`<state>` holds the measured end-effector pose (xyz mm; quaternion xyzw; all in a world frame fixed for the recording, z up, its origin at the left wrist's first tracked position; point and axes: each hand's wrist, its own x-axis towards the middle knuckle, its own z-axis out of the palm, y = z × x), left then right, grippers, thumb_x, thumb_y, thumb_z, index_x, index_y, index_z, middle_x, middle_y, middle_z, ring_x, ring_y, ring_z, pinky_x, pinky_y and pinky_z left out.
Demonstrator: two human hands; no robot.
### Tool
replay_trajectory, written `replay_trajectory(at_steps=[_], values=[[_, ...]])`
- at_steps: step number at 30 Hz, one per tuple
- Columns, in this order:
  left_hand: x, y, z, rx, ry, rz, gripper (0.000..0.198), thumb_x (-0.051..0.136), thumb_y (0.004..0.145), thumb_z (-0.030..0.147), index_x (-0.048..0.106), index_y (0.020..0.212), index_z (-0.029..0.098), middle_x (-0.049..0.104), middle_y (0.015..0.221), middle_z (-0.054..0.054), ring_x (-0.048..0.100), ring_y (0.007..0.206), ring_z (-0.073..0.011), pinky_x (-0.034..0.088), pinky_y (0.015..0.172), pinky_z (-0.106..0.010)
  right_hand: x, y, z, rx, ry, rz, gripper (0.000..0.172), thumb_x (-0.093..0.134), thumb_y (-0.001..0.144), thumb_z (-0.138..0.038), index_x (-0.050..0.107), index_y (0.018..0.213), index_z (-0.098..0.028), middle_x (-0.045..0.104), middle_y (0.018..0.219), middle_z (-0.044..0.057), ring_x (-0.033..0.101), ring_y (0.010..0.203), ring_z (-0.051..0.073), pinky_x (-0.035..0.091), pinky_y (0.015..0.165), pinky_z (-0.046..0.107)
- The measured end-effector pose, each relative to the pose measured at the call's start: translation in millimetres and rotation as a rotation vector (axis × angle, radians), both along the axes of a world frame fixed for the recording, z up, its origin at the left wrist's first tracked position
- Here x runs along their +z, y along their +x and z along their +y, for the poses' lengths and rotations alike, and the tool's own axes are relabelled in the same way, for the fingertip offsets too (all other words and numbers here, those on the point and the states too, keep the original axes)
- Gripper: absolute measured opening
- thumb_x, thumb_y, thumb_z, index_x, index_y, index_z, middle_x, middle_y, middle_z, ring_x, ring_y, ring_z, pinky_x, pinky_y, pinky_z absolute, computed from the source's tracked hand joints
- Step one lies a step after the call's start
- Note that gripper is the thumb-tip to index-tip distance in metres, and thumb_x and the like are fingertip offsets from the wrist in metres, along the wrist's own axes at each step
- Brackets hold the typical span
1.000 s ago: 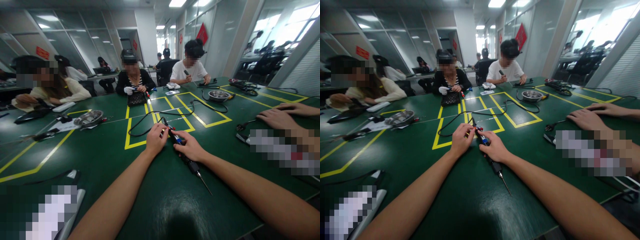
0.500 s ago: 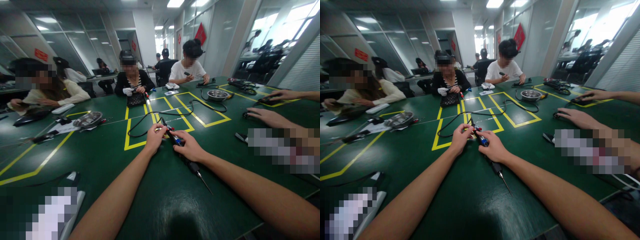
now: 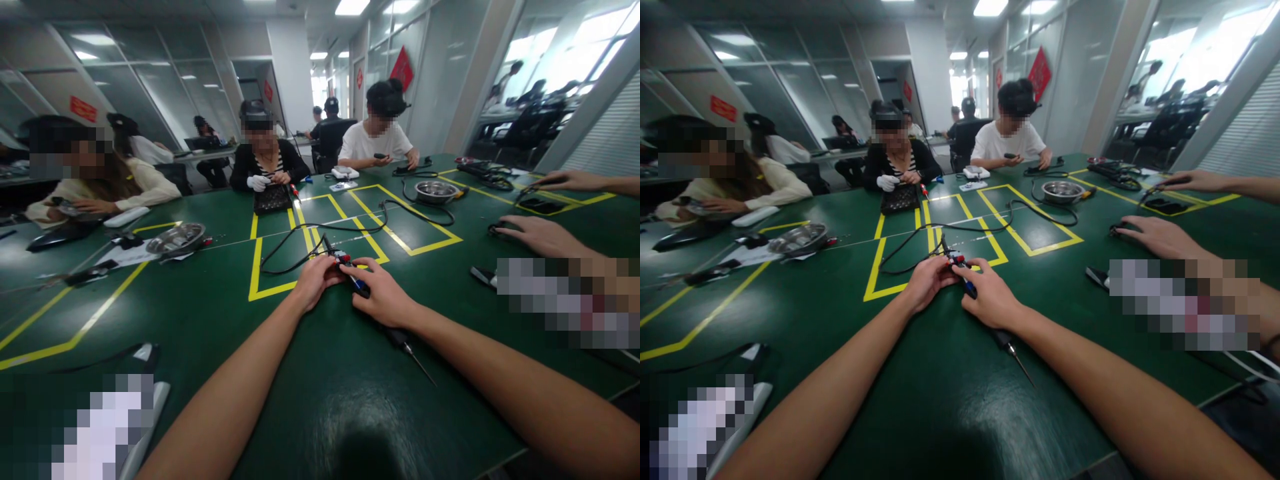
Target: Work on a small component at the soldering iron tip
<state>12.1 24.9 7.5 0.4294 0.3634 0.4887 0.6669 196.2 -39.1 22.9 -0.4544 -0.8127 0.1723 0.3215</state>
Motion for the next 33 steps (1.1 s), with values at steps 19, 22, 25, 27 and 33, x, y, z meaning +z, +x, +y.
replay_trajectory(at_steps=[19, 22, 25, 27, 33], values=[[-3.9, 4.0, 0.3, 0.110, -0.008, 0.064, 0.016, 0.074, 0.077, 0.025, 0.067, 0.084, 0.013, 0.074, 0.088, -0.009, 0.070, 0.077, -0.0161, 0.060, 0.073, -0.030, -0.1, -1.0, -0.1, 0.014, -0.005, -0.047, 0.069, 0.064, 0.078, -0.015, 0.055, 0.146, -0.023, 0.044, 0.148, 0.014, 0.053, 0.130, 0.029, 0.045, 0.109, 0.046], [-1.0, 5.1, -0.7, 0.123, -0.013, 0.065, 0.016, 0.075, 0.074, 0.023, 0.068, 0.084, 0.012, 0.074, 0.085, -0.008, 0.069, 0.074, -0.0157, 0.060, 0.072, -0.030, -0.2, -1.7, -0.5, 0.018, -0.003, -0.040, 0.069, 0.064, 0.078, -0.014, 0.056, 0.146, -0.024, 0.044, 0.148, 0.014, 0.053, 0.130, 0.029, 0.045, 0.110, 0.045], [1.4, 5.6, -1.8, 0.120, -0.014, 0.064, 0.014, 0.075, 0.074, 0.022, 0.067, 0.080, 0.012, 0.073, 0.081, -0.007, 0.068, 0.071, -0.0151, 0.060, 0.071, -0.029, -0.2, -2.2, -0.9, 0.019, 0.000, -0.034, 0.068, 0.063, 0.078, -0.014, 0.057, 0.145, -0.023, 0.044, 0.147, 0.014, 0.053, 0.131, 0.029, 0.044, 0.111, 0.045], [1.6, 5.5, -2.1, 0.118, -0.015, 0.066, 0.014, 0.075, 0.074, 0.022, 0.067, 0.079, 0.012, 0.073, 0.081, -0.007, 0.068, 0.071, -0.0150, 0.060, 0.071, -0.028, -0.1, -2.1, -1.0, 0.023, 0.003, -0.027, 0.069, 0.064, 0.078, -0.013, 0.057, 0.145, -0.024, 0.045, 0.147, 0.014, 0.052, 0.132, 0.029, 0.043, 0.112, 0.046], [-0.5, -0.4, -1.1, 0.050, -0.024, 0.015, 0.021, 0.076, 0.080, 0.027, 0.069, 0.093, 0.012, 0.075, 0.098, -0.011, 0.071, 0.086, -0.0184, 0.059, 0.080, -0.032, 0.9, -0.5, 0.3, 0.026, 0.006, 0.026, 0.069, 0.065, 0.076, -0.012, 0.058, 0.144, -0.023, 0.049, 0.143, 0.014, 0.052, 0.132, 0.029, 0.041, 0.114, 0.047]])
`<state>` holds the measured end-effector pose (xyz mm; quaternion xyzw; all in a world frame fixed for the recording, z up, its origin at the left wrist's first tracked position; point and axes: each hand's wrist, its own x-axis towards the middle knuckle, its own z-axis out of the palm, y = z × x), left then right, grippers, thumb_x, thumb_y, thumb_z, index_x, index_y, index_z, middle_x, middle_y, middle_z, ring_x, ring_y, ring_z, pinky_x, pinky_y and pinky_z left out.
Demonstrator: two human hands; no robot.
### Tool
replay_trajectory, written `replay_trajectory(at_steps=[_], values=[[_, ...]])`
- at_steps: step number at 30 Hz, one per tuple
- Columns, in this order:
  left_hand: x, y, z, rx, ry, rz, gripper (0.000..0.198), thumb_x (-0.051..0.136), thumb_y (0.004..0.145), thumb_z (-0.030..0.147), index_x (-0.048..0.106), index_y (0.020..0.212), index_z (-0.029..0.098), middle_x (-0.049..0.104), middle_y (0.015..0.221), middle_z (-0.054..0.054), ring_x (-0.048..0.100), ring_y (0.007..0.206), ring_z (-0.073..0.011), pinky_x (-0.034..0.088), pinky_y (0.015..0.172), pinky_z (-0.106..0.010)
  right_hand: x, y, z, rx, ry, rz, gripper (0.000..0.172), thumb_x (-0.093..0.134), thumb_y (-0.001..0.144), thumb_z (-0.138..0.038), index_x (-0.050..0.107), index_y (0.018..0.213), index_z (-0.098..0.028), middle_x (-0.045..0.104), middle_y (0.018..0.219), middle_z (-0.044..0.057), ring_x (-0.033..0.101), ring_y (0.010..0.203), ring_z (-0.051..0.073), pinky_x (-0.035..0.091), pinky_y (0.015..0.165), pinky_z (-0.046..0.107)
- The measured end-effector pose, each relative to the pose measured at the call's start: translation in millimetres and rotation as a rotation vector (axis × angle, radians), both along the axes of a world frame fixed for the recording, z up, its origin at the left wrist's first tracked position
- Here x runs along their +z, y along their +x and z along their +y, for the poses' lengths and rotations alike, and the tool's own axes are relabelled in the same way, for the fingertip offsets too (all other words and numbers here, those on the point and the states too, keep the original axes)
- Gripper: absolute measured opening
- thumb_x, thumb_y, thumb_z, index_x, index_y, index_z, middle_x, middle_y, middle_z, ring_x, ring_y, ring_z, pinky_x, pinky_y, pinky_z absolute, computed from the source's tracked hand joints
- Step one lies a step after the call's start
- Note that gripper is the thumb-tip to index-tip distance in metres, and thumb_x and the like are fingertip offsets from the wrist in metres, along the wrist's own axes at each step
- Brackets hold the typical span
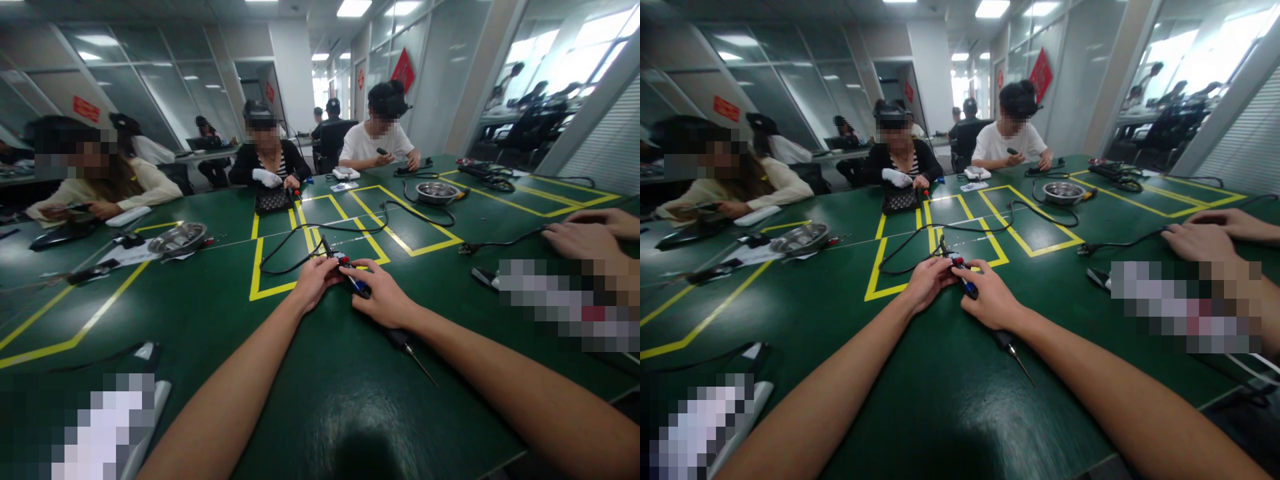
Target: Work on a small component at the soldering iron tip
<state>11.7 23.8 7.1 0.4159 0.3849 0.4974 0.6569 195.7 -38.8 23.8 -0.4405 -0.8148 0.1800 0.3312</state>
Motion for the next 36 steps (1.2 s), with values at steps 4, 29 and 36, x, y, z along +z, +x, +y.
replay_trajectory(at_steps=[4, 29, 36], values=[[0.1, -7, 1, -0.121, 0.009, -0.075, 0.026, 0.073, 0.086, 0.031, 0.071, 0.103, 0.012, 0.074, 0.108, -0.013, 0.071, 0.094, -0.0194, 0.056, 0.090, -0.036, -0.7, 2, 2, -0.007, -0.014, 0.039, 0.068, 0.066, 0.076, -0.013, 0.059, 0.143, -0.024, 0.052, 0.141, 0.012, 0.055, 0.129, 0.029, 0.041, 0.114, 0.047], [-13.2, -10, 16, 0.101, 0.200, 0.164, 0.034, 0.073, 0.086, 0.042, 0.067, 0.103, 0.013, 0.074, 0.100, -0.012, 0.073, 0.086, -0.0176, 0.056, 0.086, -0.034, 0.2, 24, 40, -0.027, -0.751, 1.407, 0.056, 0.069, 0.078, -0.016, 0.054, 0.130, -0.028, 0.066, 0.090, 0.001, 0.065, 0.064, 0.013, 0.054, 0.045, 0.019], [-12.7, -8, 16, 0.147, 0.265, 0.298, 0.024, 0.069, 0.086, 0.039, 0.069, 0.090, 0.015, 0.076, 0.097, -0.010, 0.071, 0.087, -0.0184, 0.054, 0.089, -0.036, -7.2, 40, 59, -0.089, -0.964, 1.679, 0.048, 0.060, 0.080, -0.005, 0.050, 0.120, -0.029, 0.061, 0.101, 0.003, 0.064, 0.067, 0.010, 0.054, 0.044, 0.014]])
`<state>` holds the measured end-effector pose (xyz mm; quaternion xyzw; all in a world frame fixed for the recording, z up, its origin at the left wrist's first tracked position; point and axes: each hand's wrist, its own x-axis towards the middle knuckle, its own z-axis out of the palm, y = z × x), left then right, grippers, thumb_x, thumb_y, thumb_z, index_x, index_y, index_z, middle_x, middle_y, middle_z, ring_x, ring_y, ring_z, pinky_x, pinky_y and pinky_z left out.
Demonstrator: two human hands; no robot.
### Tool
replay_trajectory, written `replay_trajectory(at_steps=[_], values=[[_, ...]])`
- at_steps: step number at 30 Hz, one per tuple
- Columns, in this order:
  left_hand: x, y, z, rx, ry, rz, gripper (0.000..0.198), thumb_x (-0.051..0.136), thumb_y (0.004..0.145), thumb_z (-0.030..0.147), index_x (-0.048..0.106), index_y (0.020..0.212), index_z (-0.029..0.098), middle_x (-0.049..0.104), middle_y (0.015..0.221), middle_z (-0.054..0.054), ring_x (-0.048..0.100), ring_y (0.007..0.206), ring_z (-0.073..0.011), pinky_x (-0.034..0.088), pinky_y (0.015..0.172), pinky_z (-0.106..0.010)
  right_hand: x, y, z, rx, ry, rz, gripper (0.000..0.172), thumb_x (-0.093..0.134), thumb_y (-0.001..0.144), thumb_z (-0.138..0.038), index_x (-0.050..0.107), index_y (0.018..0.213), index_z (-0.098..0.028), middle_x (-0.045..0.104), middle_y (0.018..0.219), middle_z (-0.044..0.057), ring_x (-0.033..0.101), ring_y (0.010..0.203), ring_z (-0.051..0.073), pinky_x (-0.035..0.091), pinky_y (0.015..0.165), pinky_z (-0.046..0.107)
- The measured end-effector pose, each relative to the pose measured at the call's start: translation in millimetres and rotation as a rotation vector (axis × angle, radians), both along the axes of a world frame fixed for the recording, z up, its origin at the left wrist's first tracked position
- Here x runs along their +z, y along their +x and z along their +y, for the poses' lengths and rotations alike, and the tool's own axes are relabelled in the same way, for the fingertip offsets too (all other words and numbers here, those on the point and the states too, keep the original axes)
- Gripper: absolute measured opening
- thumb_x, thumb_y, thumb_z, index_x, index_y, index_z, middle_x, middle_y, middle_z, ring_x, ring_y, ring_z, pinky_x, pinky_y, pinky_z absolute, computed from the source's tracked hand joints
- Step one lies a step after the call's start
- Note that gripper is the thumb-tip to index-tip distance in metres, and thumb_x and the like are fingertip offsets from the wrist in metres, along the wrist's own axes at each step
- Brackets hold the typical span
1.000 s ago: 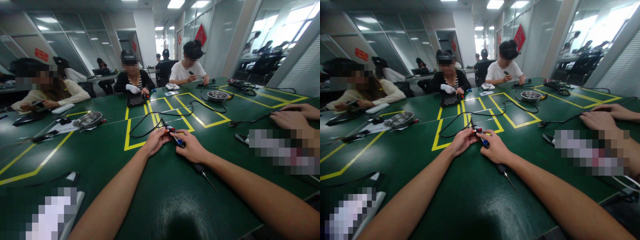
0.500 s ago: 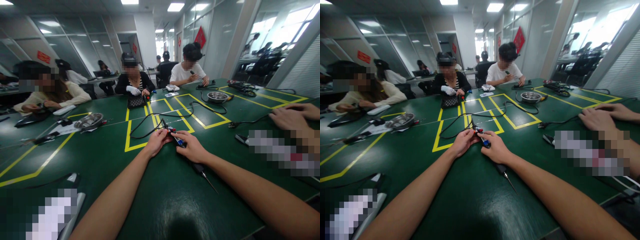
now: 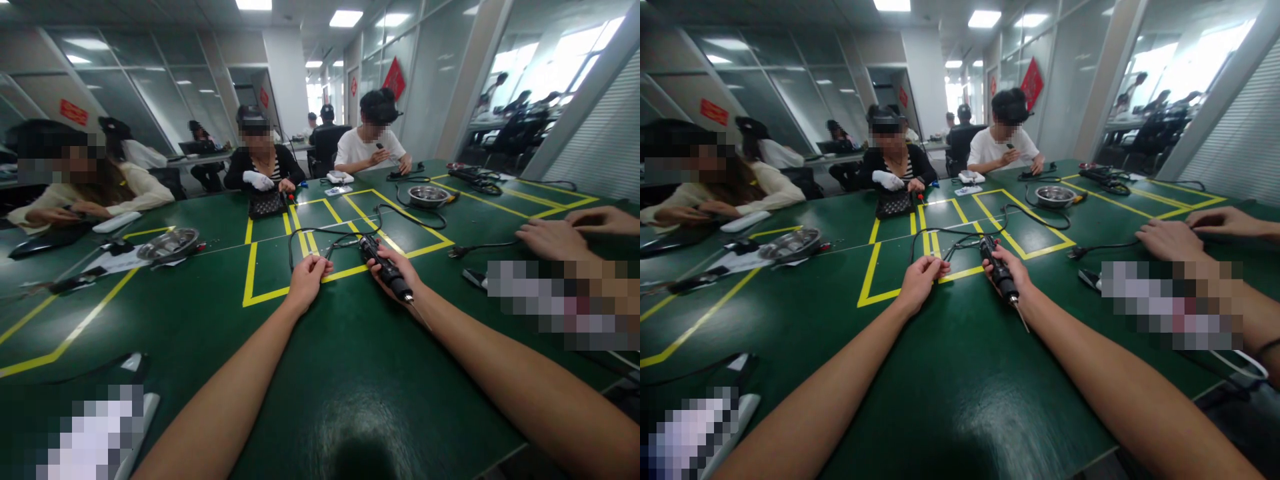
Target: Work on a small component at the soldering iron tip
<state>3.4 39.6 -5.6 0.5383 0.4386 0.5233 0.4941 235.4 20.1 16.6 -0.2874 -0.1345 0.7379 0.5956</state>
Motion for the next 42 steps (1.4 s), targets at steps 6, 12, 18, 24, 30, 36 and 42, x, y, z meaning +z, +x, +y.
replay_trajectory(at_steps=[6, 12, 18, 24, 30, 36, 42], values=[[-0.3, -3, 1, 0.050, 0.092, 0.144, 0.024, 0.062, 0.090, 0.040, 0.071, 0.092, 0.018, 0.075, 0.098, -0.009, 0.070, 0.093, -0.0203, 0.051, 0.091, -0.035, -1.5, 1, 0, 0.052, 0.003, -0.087, 0.051, 0.062, 0.080, -0.008, 0.048, 0.123, -0.030, 0.059, 0.090, 0.000, 0.060, 0.058, 0.009, 0.053, 0.042, 0.015], [-0.8, -12, 6, 0.122, 0.116, 0.228, 0.026, 0.066, 0.087, 0.043, 0.071, 0.092, 0.018, 0.075, 0.094, -0.008, 0.069, 0.090, -0.0210, 0.049, 0.087, -0.033, -0.4, 6, 6, 0.015, 0.017, -0.073, 0.048, 0.062, 0.077, -0.005, 0.049, 0.117, -0.028, 0.061, 0.100, 0.003, 0.063, 0.065, 0.011, 0.053, 0.043, 0.015], [-1.8, -15, 10, 0.215, 0.089, 0.257, 0.026, 0.073, 0.081, 0.040, 0.067, 0.094, 0.018, 0.072, 0.091, -0.006, 0.066, 0.083, -0.0198, 0.049, 0.081, -0.032, -1.9, 8, 9, -0.008, -0.020, -0.097, 0.049, 0.063, 0.077, -0.006, 0.050, 0.118, -0.028, 0.063, 0.095, 0.003, 0.064, 0.063, 0.012, 0.052, 0.042, 0.016], [6.5, -30, 11, 0.544, 0.054, 0.490, 0.017, 0.067, 0.082, 0.026, 0.067, 0.098, 0.018, 0.069, 0.100, -0.010, 0.064, 0.095, -0.0251, 0.046, 0.093, -0.039, 1.2, -11, -15, 0.133, 0.348, -0.594, 0.058, 0.073, 0.074, -0.015, 0.058, 0.130, -0.023, 0.068, 0.094, 0.005, 0.067, 0.062, 0.016, 0.055, 0.045, 0.025], [31.3, -9, -14, 0.196, 0.400, 0.329, 0.030, 0.068, 0.087, 0.034, 0.071, 0.115, 0.023, 0.063, 0.109, -0.008, 0.061, 0.092, -0.0207, 0.047, 0.086, -0.031, 2.1, -36, -46, 0.122, 0.732, -1.290, 0.063, 0.068, 0.076, -0.015, 0.062, 0.138, -0.025, 0.064, 0.127, 0.010, 0.069, 0.104, 0.025, 0.059, 0.091, 0.046], [31.7, 2, -21, 0.066, 0.552, 0.540, 0.020, 0.063, 0.092, 0.032, 0.070, 0.107, 0.020, 0.058, 0.105, -0.008, 0.060, 0.094, -0.0203, 0.049, 0.087, -0.033, 2.7, -43, -54, 0.022, 0.920, -1.622, 0.063, 0.065, 0.076, -0.011, 0.062, 0.139, -0.018, 0.056, 0.139, 0.014, 0.056, 0.128, 0.027, 0.041, 0.115, 0.045], [23.8, 0, -19, 0.146, 0.551, 0.579, 0.016, 0.056, 0.097, 0.032, 0.063, 0.099, 0.018, 0.057, 0.103, -0.008, 0.058, 0.093, -0.0194, 0.051, 0.084, -0.035, 2.6, -44, -55, -0.014, 0.892, -1.665, 0.064, 0.064, 0.076, -0.012, 0.062, 0.140, -0.020, 0.055, 0.140, 0.014, 0.057, 0.127, 0.028, 0.042, 0.114, 0.046]])
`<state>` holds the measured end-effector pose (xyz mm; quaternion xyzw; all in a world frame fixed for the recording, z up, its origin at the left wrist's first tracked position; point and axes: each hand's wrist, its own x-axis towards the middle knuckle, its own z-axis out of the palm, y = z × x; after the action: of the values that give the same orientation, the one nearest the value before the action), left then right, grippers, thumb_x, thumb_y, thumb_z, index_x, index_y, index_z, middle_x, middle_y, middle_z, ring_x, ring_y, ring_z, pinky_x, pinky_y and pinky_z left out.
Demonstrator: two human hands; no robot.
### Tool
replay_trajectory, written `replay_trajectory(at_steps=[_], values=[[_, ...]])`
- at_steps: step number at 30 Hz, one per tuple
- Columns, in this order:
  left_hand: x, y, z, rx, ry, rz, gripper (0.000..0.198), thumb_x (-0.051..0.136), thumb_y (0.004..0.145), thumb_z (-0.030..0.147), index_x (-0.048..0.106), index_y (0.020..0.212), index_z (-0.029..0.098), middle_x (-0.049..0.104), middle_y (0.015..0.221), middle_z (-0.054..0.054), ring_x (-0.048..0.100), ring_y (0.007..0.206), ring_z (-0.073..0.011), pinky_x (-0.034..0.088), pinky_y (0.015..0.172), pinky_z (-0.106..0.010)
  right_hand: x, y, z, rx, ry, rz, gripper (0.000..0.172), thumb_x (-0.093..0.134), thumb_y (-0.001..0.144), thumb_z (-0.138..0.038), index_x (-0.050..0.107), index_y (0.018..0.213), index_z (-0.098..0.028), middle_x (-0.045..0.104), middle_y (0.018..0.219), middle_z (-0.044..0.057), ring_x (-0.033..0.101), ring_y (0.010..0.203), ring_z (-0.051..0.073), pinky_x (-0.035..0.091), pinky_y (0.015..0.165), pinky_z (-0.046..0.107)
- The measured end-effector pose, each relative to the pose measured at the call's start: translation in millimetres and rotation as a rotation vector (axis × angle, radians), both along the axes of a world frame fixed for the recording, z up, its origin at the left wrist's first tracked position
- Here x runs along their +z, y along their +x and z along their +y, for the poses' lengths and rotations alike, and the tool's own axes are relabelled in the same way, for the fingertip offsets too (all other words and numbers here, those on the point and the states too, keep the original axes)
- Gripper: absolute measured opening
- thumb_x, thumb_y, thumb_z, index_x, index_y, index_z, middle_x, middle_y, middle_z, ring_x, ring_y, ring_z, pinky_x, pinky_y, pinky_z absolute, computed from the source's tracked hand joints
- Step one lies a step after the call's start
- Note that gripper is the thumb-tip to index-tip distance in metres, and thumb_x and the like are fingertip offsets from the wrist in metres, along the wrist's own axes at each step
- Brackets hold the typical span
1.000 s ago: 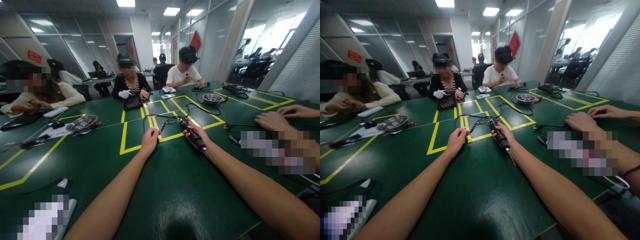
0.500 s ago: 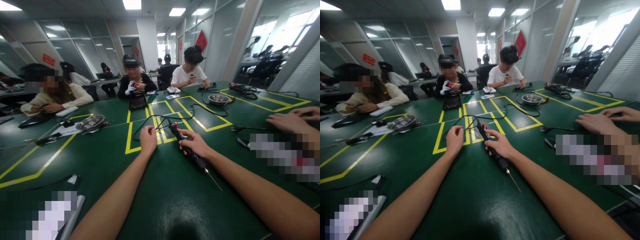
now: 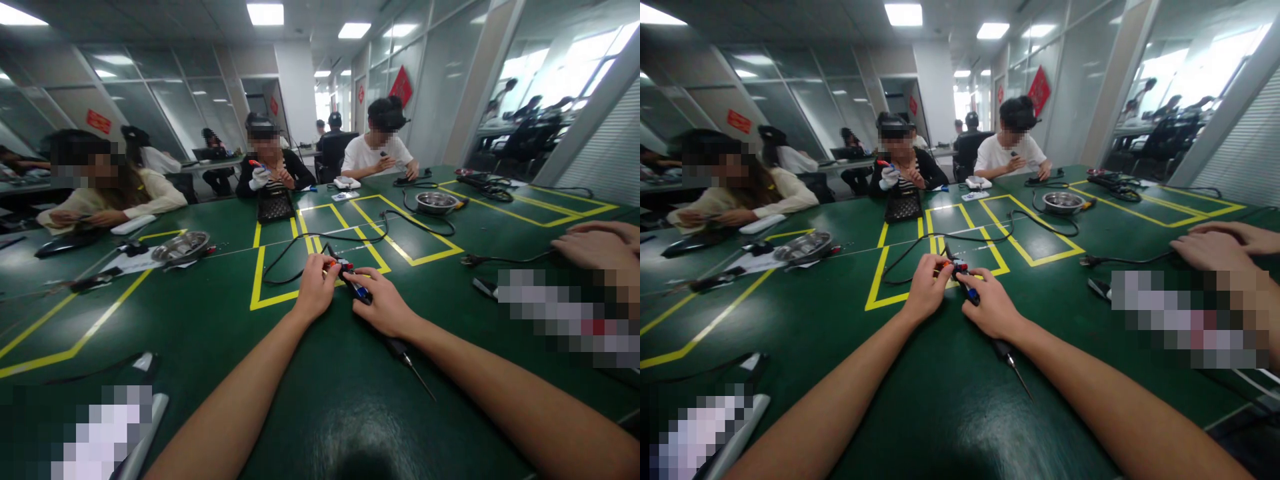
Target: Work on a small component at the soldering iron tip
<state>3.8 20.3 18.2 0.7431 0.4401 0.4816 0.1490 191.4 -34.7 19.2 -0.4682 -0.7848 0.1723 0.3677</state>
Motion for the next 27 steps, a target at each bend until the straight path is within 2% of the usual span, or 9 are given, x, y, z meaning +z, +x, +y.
replay_trajectory(at_steps=[4, 8, 11, 16, 19, 22, 23, 25, 27], values=[[-5.8, 4, -1, -0.016, -0.149, -0.153, 0.022, 0.065, 0.091, 0.038, 0.062, 0.098, 0.018, 0.060, 0.100, -0.006, 0.060, 0.085, -0.0172, 0.052, 0.077, -0.032, -0.5, 1, 1, -0.044, 0.012, 0.012, 0.063, 0.064, 0.076, -0.011, 0.063, 0.139, -0.021, 0.056, 0.138, 0.014, 0.058, 0.125, 0.029, 0.043, 0.113, 0.047], [-10.3, 8, 3, -0.253, -0.565, -0.598, 0.030, 0.068, 0.088, 0.045, 0.059, 0.097, 0.018, 0.064, 0.095, -0.004, 0.064, 0.078, -0.0159, 0.056, 0.072, -0.032, -0.1, 3, 1, -0.042, 0.012, 0.010, 0.064, 0.065, 0.076, -0.011, 0.063, 0.140, -0.018, 0.056, 0.138, 0.015, 0.057, 0.126, 0.029, 0.043, 0.113, 0.046], [-10.7, 9, 5, -0.359, -0.743, -0.802, 0.027, 0.071, 0.086, 0.039, 0.059, 0.094, 0.016, 0.067, 0.099, -0.006, 0.067, 0.082, -0.0163, 0.057, 0.078, -0.035, 0.8, 4, 0, -0.041, 0.014, 0.015, 0.065, 0.065, 0.076, -0.011, 0.062, 0.141, -0.019, 0.055, 0.139, 0.014, 0.058, 0.126, 0.029, 0.043, 0.113, 0.045], [-7.6, 8, 3, -0.438, -0.836, -0.954, 0.022, 0.073, 0.085, 0.028, 0.064, 0.100, 0.015, 0.072, 0.107, -0.009, 0.070, 0.093, -0.0180, 0.056, 0.086, -0.034, 1.5, 2, -1, -0.009, 0.033, 0.029, 0.065, 0.065, 0.077, -0.013, 0.062, 0.141, -0.021, 0.056, 0.141, 0.013, 0.057, 0.129, 0.029, 0.042, 0.114, 0.046], [-4.8, 7, 2, -0.488, -0.865, -0.971, 0.021, 0.073, 0.084, 0.025, 0.067, 0.101, 0.013, 0.073, 0.105, -0.010, 0.070, 0.094, -0.0181, 0.057, 0.086, -0.032, 0.6, 0, -1, 0.010, 0.031, 0.064, 0.064, 0.066, 0.076, -0.013, 0.063, 0.140, -0.023, 0.058, 0.141, 0.013, 0.056, 0.130, 0.029, 0.042, 0.114, 0.048], [-3.8, 6, 2, -0.438, -0.826, -0.908, 0.024, 0.075, 0.084, 0.030, 0.068, 0.100, 0.013, 0.074, 0.104, -0.010, 0.070, 0.091, -0.0179, 0.057, 0.083, -0.031, -0.6, -2, -2, 0.036, 0.001, 0.153, 0.063, 0.068, 0.075, -0.012, 0.066, 0.136, -0.024, 0.060, 0.139, 0.012, 0.059, 0.127, 0.029, 0.044, 0.112, 0.049], [-4.6, 6, 3, -0.402, -0.803, -0.871, 0.027, 0.075, 0.084, 0.033, 0.068, 0.100, 0.013, 0.074, 0.104, -0.011, 0.071, 0.090, -0.0180, 0.058, 0.082, -0.031, -0.6, -3, -2, 0.049, -0.054, 0.213, 0.063, 0.068, 0.075, -0.013, 0.065, 0.137, -0.025, 0.063, 0.134, 0.011, 0.063, 0.119, 0.028, 0.049, 0.107, 0.048], [-7.9, 6, 6, -0.318, -0.743, -0.763, 0.036, 0.076, 0.083, 0.041, 0.067, 0.104, 0.013, 0.075, 0.100, -0.011, 0.071, 0.085, -0.0186, 0.058, 0.079, -0.033, 0.8, -3, 0, 0.090, -0.275, 0.376, 0.066, 0.068, 0.077, -0.016, 0.059, 0.142, -0.026, 0.071, 0.113, 0.009, 0.072, 0.089, 0.023, 0.060, 0.083, 0.043], [-13.2, 4, 10, -0.244, -0.670, -0.635, 0.044, 0.075, 0.083, 0.047, 0.064, 0.109, 0.014, 0.075, 0.096, -0.011, 0.072, 0.082, -0.0196, 0.058, 0.079, -0.034, 4.5, 0, 6, 0.146, -0.535, 0.599, 0.069, 0.068, 0.080, -0.019, 0.052, 0.147, -0.025, 0.073, 0.088, 0.004, 0.067, 0.060, 0.017, 0.059, 0.058, 0.034]])
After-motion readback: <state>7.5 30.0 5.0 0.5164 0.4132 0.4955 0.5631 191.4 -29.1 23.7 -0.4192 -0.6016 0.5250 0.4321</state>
